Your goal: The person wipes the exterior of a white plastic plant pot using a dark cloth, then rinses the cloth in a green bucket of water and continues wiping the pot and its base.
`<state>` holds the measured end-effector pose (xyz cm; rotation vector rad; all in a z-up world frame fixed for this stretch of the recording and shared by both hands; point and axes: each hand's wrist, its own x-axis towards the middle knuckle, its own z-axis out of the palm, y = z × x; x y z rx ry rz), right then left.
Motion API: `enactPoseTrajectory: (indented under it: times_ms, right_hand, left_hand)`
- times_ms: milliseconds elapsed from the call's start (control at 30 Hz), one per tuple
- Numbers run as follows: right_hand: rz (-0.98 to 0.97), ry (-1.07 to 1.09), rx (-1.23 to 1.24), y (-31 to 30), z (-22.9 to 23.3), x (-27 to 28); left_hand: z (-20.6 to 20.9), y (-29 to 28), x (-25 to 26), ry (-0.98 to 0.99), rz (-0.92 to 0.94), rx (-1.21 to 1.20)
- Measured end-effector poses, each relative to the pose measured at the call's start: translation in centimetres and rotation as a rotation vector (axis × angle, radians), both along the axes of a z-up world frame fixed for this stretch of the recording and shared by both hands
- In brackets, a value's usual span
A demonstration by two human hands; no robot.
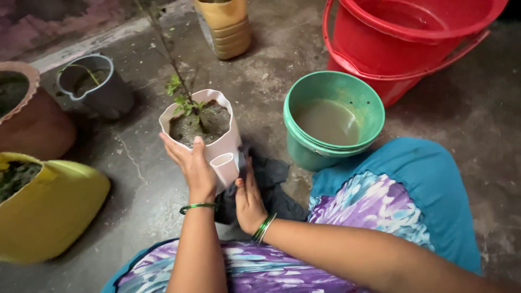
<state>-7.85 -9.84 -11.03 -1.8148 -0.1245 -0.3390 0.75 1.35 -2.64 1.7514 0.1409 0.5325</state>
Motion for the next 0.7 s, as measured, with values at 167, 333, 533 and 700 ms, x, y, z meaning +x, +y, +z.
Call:
enactPoseTrajectory:
  times_ms: [167, 333, 533, 700]
  right_hand:
    - [0.005, -0.25, -0.152, 0.0, 7.2, 0.8]
    - [-0.045, -0.376, -0.257, 0.6, 10.4, 2.4]
    - [-0.079, -0.388, -0.284, 0.6, 7.7, 2.8]
    - [-0.063, -0.318, -0.28, -0.1, 3.6, 2.2]
  left_hand:
    - [-0.9, 1.5, 0.1, -0.001, -0.115, -0.004]
    - [-1.0, 1.2, 0.2, 0.004, -0.122, -0.047]
    - [-0.3, 0.8, -0.3, 0.017, -0.104, -0.056]
    - [-0.2, 0.6, -0.2, 0.007, -0.083, -0.05]
